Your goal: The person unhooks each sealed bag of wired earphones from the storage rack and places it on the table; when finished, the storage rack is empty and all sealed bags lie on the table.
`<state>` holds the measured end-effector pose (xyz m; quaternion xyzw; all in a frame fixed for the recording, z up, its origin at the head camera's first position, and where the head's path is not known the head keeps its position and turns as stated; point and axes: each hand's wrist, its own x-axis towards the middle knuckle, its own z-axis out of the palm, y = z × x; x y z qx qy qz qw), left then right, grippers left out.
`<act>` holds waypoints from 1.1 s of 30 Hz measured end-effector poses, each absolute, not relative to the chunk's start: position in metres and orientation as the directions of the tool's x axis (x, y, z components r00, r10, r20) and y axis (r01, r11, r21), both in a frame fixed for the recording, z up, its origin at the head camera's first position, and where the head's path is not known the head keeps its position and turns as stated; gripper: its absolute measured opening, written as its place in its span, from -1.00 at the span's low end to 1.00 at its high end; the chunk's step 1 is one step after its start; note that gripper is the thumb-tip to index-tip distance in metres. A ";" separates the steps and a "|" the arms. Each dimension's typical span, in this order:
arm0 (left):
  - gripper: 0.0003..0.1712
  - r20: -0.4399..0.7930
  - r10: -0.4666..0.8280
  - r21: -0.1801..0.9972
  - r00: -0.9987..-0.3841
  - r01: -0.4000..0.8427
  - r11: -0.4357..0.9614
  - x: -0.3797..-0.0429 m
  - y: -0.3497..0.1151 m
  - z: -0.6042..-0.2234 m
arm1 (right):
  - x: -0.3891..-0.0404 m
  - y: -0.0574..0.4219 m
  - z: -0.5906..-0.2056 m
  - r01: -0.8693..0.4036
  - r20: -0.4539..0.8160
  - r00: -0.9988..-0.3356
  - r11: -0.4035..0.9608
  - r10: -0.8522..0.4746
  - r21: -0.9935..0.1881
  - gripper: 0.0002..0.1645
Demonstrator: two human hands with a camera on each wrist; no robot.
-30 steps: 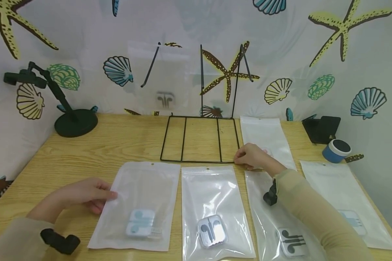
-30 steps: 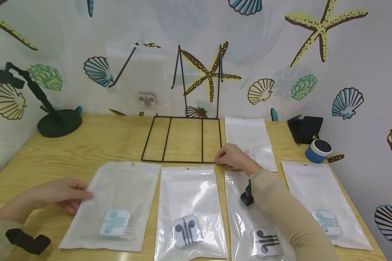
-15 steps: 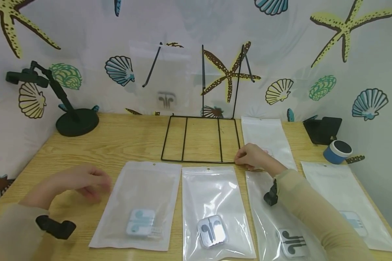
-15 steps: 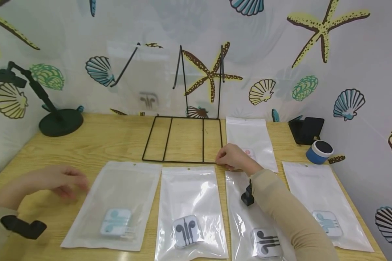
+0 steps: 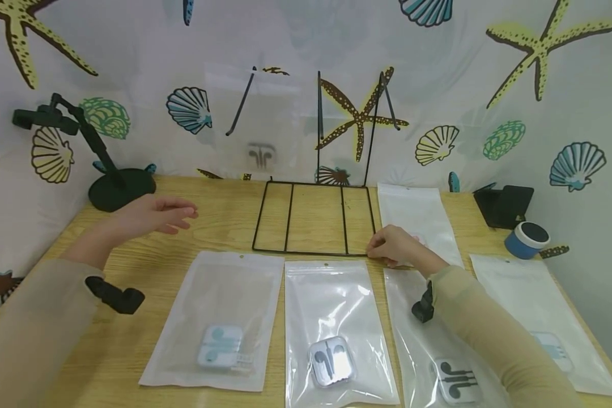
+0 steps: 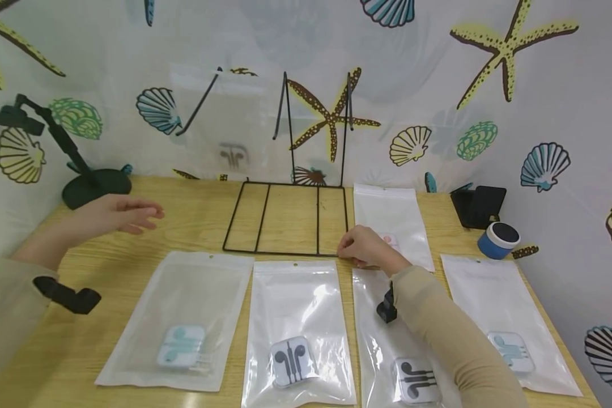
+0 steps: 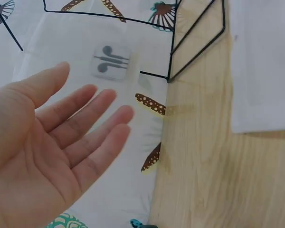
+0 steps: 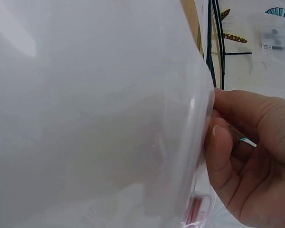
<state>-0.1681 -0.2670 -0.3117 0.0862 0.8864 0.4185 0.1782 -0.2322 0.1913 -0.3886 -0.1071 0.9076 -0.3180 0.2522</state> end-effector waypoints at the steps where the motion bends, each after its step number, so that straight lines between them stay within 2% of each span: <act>1: -0.37 -0.211 0.281 0.769 -0.936 0.018 0.639 -0.172 -0.265 -0.309 | -0.232 0.191 -0.389 -0.037 -0.388 -0.850 0.776 -0.356 -0.629 -0.93; 7: -0.31 -0.088 0.169 0.787 -0.982 0.035 0.615 -0.196 -0.252 -0.294 | -0.233 0.192 -0.390 -0.037 -0.392 -0.849 0.779 -0.355 -0.626 -0.93; 14: -0.27 0.001 0.071 0.799 -0.997 0.043 0.600 -0.222 -0.234 -0.278 | -0.233 0.193 -0.391 -0.035 -0.389 -0.851 0.777 -0.354 -0.629 -0.93; 20: -0.28 0.053 -0.007 0.895 -0.999 0.045 0.443 -0.240 -0.222 -0.265 | -0.232 0.192 -0.389 -0.048 -0.380 -0.850 0.772 -0.365 -0.634 -0.93; 25: -0.26 0.067 -0.056 0.933 -0.996 0.043 0.357 -0.253 -0.216 -0.259 | -0.232 0.191 -0.389 -0.039 -0.386 -0.852 0.780 -0.352 -0.624 -0.93; 33: -0.15 0.042 -0.062 0.922 -0.997 0.014 0.388 -0.265 -0.211 -0.250 | -0.232 0.192 -0.389 -0.049 -0.377 -0.855 0.779 -0.357 -0.625 -0.93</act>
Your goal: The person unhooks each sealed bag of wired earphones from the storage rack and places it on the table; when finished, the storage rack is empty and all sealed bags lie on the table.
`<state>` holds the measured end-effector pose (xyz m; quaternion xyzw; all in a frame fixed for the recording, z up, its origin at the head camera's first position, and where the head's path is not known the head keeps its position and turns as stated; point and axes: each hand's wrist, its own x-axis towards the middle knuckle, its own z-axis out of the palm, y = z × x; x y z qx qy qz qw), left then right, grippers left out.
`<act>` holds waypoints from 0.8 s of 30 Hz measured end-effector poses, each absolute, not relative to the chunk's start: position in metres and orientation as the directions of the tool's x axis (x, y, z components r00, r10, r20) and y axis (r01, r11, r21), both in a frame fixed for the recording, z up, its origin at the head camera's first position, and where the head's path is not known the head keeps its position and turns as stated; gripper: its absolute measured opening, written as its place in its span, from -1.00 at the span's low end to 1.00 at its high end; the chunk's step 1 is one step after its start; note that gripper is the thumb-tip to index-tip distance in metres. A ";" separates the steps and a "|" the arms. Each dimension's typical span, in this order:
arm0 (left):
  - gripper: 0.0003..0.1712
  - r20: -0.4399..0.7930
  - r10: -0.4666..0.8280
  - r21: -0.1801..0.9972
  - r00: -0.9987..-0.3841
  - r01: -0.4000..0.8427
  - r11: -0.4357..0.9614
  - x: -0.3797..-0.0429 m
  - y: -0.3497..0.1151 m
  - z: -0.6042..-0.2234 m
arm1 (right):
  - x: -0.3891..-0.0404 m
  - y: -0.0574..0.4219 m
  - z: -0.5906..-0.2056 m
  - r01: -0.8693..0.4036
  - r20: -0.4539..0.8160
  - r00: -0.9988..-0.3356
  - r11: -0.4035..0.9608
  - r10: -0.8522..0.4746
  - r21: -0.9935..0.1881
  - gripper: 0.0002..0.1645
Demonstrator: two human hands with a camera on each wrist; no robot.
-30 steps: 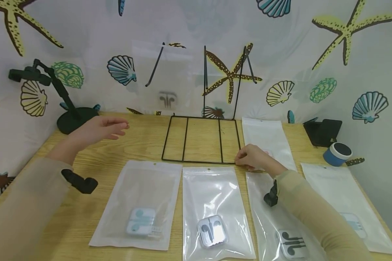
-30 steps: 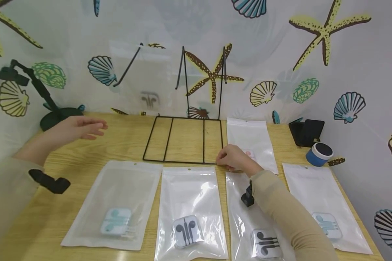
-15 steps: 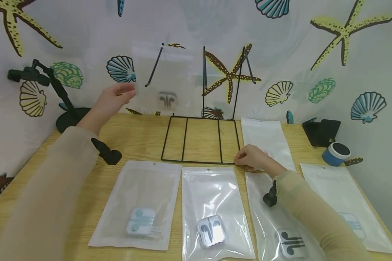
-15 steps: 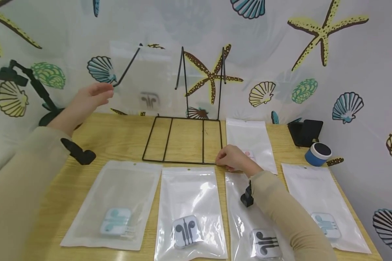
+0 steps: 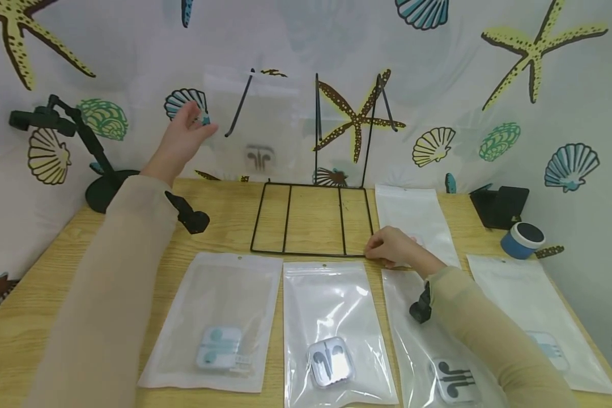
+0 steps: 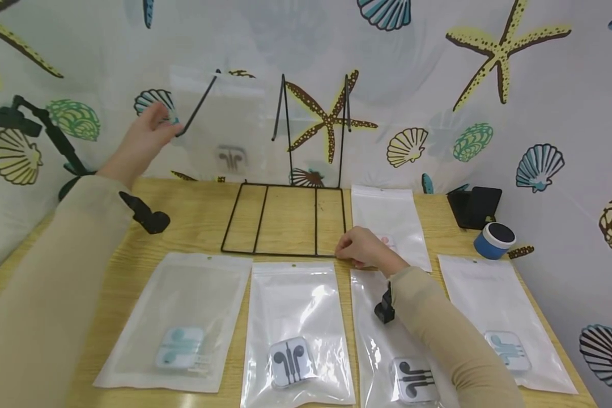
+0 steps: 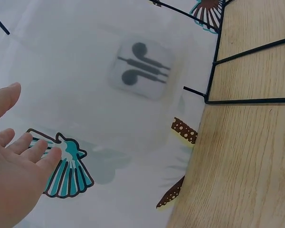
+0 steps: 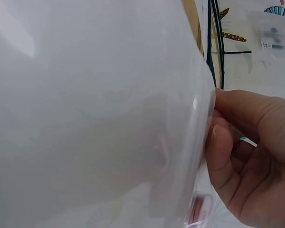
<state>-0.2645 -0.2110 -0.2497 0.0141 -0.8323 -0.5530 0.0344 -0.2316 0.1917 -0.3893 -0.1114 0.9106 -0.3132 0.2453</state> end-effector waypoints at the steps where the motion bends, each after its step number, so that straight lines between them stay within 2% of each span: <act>1: -0.13 0.036 -0.059 0.923 -0.998 0.010 0.385 -0.265 -0.210 -0.248 | -0.232 0.192 -0.389 -0.048 -0.378 -0.854 0.778 -0.357 -0.626 -0.93; 10: -0.09 -0.017 -0.025 0.918 -1.000 -0.026 0.396 -0.269 -0.206 -0.243 | -0.233 0.192 -0.391 -0.042 -0.379 -0.854 0.774 -0.356 -0.631 -0.94; 16: -0.12 0.001 -0.065 0.910 -0.998 -0.026 0.413 -0.271 -0.205 -0.247 | -0.234 0.192 -0.391 -0.038 -0.383 -0.852 0.774 -0.356 -0.632 -0.93; 20: -0.23 0.032 -0.120 0.908 -0.992 -0.021 0.419 -0.274 -0.206 -0.252 | -0.234 0.192 -0.391 -0.031 -0.389 -0.853 0.777 -0.349 -0.628 -0.93; 24: -0.40 0.059 -0.102 0.944 -0.993 0.023 0.329 -0.275 -0.205 -0.256 | -0.234 0.192 -0.391 -0.033 -0.389 -0.852 0.778 -0.350 -0.628 -0.93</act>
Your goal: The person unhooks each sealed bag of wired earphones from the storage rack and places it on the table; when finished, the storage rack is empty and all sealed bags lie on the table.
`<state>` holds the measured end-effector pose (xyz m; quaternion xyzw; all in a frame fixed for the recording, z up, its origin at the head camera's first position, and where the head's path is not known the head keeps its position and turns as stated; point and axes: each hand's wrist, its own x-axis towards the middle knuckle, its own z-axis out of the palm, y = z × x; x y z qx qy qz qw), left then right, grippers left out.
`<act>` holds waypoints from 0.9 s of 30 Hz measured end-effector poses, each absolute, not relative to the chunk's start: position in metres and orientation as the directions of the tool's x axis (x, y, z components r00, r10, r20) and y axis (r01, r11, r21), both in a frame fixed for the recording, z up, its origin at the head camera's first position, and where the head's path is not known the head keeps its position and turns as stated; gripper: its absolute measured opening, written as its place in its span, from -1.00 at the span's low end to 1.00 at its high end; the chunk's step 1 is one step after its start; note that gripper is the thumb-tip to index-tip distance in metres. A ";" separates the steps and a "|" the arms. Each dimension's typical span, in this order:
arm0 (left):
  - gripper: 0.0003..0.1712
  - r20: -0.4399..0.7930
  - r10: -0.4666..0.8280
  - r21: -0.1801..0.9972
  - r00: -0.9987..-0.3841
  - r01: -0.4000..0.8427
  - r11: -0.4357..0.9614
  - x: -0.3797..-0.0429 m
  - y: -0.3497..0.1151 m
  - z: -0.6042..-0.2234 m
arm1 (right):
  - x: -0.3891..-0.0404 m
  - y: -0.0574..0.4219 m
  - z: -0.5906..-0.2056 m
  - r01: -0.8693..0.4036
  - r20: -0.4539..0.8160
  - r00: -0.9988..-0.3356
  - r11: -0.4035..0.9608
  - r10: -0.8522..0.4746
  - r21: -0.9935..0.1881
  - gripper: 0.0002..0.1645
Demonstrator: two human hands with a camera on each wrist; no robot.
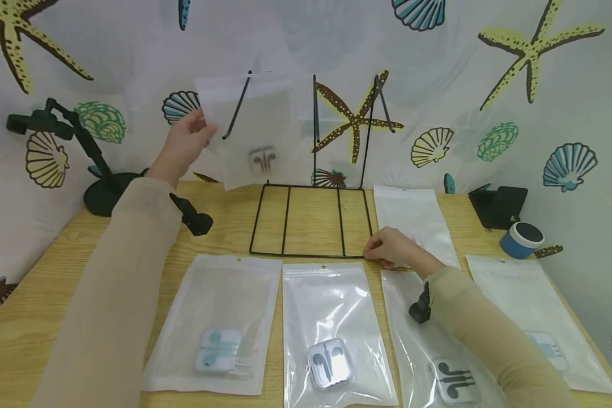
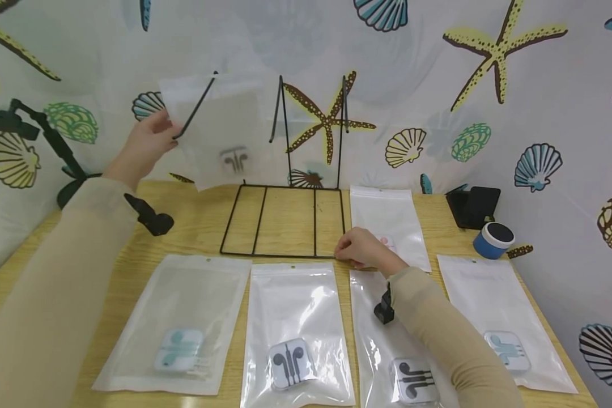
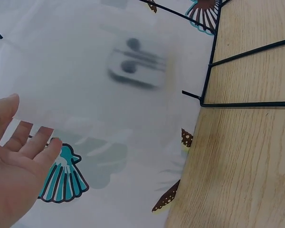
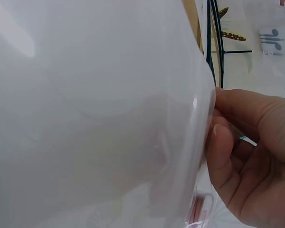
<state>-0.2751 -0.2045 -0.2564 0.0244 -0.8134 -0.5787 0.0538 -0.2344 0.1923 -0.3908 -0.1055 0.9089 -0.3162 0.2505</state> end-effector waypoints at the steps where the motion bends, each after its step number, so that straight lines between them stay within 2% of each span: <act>1: -0.43 0.062 -0.095 0.953 -0.994 0.031 0.301 -0.275 -0.204 -0.258 | -0.235 0.192 -0.391 -0.035 -0.389 -0.852 0.778 -0.351 -0.627 -0.93; 4: -0.49 0.070 -0.095 0.974 -0.993 0.047 0.222 -0.274 -0.202 -0.260 | -0.235 0.192 -0.391 -0.039 -0.387 -0.852 0.780 -0.352 -0.625 -0.93; 13: -0.54 0.080 -0.115 0.991 -0.990 0.067 0.117 -0.272 -0.200 -0.265 | -0.233 0.191 -0.390 -0.031 -0.392 -0.850 0.777 -0.352 -0.629 -0.93; 27: -0.73 0.196 -0.173 0.980 -0.965 0.196 0.017 -0.272 -0.195 -0.271 | -0.233 0.192 -0.389 -0.033 -0.391 -0.849 0.774 -0.355 -0.632 -0.93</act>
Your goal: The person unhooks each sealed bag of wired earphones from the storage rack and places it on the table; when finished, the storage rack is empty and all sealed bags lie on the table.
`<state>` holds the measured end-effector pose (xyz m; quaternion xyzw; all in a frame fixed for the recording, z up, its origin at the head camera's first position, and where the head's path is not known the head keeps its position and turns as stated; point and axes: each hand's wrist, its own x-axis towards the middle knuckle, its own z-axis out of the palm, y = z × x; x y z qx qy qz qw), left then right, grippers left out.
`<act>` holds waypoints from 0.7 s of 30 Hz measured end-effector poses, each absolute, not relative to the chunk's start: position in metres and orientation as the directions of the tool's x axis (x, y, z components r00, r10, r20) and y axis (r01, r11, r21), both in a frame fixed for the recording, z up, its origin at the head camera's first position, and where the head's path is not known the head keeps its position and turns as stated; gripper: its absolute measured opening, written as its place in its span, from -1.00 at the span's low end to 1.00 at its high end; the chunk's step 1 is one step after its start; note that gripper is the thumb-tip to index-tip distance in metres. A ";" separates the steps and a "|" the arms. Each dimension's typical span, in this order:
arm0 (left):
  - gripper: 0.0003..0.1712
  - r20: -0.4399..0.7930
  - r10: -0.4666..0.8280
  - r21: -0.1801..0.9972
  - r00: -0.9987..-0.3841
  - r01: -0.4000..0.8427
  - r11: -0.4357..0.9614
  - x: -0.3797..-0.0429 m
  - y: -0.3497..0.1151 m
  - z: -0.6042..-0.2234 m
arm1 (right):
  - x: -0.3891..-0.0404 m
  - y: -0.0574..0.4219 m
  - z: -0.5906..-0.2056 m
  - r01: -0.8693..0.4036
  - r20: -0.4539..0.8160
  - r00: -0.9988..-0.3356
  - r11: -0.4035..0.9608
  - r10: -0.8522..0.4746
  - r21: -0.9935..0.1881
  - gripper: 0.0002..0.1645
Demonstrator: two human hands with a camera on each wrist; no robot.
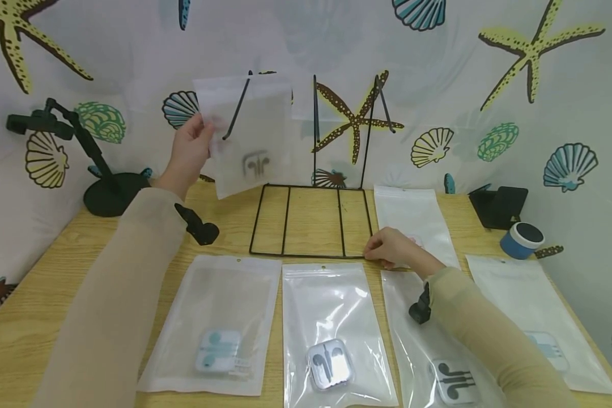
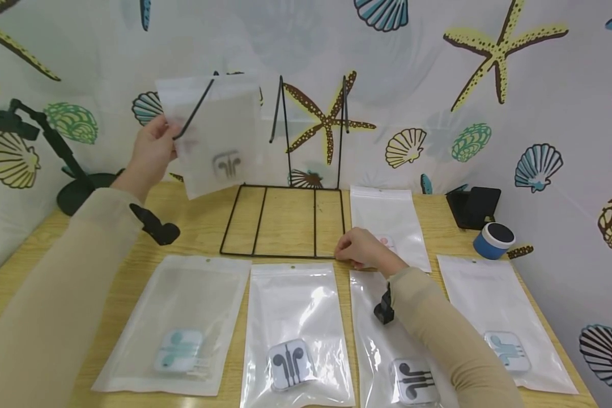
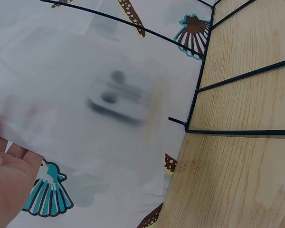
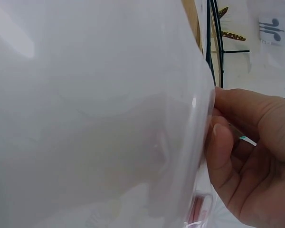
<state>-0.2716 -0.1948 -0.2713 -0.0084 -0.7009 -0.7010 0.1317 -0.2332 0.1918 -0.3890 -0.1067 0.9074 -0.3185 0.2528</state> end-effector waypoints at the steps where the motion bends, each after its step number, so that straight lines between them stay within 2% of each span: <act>1: -0.72 0.193 -0.172 0.981 -0.966 0.194 0.012 -0.271 -0.195 -0.271 | -0.233 0.192 -0.389 -0.032 -0.391 -0.849 0.774 -0.355 -0.632 -0.93; 8: -0.68 0.137 -0.173 0.989 -0.975 0.145 -0.035 -0.266 -0.196 -0.268 | -0.232 0.191 -0.387 -0.042 -0.386 -0.849 0.774 -0.361 -0.632 -0.93; 21: -0.70 0.116 -0.084 0.981 -0.990 0.127 -0.145 -0.250 -0.202 -0.269 | -0.232 0.191 -0.388 -0.037 -0.386 -0.851 0.774 -0.355 -0.632 -0.93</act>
